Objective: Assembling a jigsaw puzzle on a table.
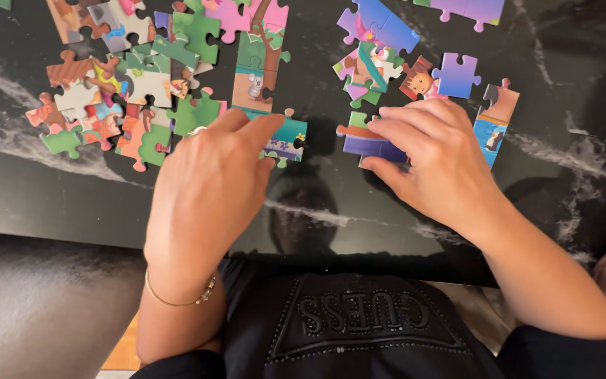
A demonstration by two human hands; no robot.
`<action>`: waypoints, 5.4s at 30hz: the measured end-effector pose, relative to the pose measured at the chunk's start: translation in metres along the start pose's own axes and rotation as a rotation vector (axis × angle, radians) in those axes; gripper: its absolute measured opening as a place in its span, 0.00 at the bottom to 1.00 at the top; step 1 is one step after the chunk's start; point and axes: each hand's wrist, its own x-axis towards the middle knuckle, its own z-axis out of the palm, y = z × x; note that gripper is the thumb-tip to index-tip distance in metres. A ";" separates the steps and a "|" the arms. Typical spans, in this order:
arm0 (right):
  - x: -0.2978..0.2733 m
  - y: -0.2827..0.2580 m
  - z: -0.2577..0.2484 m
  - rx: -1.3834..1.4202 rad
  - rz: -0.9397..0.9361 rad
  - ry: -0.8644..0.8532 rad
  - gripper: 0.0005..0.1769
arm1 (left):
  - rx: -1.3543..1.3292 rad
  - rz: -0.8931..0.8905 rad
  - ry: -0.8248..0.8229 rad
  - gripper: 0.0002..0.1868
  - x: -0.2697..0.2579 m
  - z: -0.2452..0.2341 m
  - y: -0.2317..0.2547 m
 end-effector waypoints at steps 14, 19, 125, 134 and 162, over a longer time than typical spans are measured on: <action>0.022 -0.061 0.023 0.008 -0.203 -0.016 0.15 | -0.078 -0.055 0.026 0.10 -0.017 0.001 -0.031; 0.030 -0.081 0.033 -0.026 -0.240 -0.065 0.15 | -0.191 -0.069 -0.025 0.06 -0.017 0.003 -0.040; -0.010 -0.043 -0.003 -0.024 -0.116 -0.065 0.14 | -0.155 0.015 -0.150 0.17 0.000 0.021 -0.003; -0.079 0.014 -0.034 -0.004 0.211 0.062 0.24 | -0.041 -0.077 -0.234 0.20 -0.006 0.026 0.017; -0.043 0.014 -0.014 0.012 0.034 -0.103 0.13 | -0.296 0.187 -0.299 0.16 0.005 0.032 0.010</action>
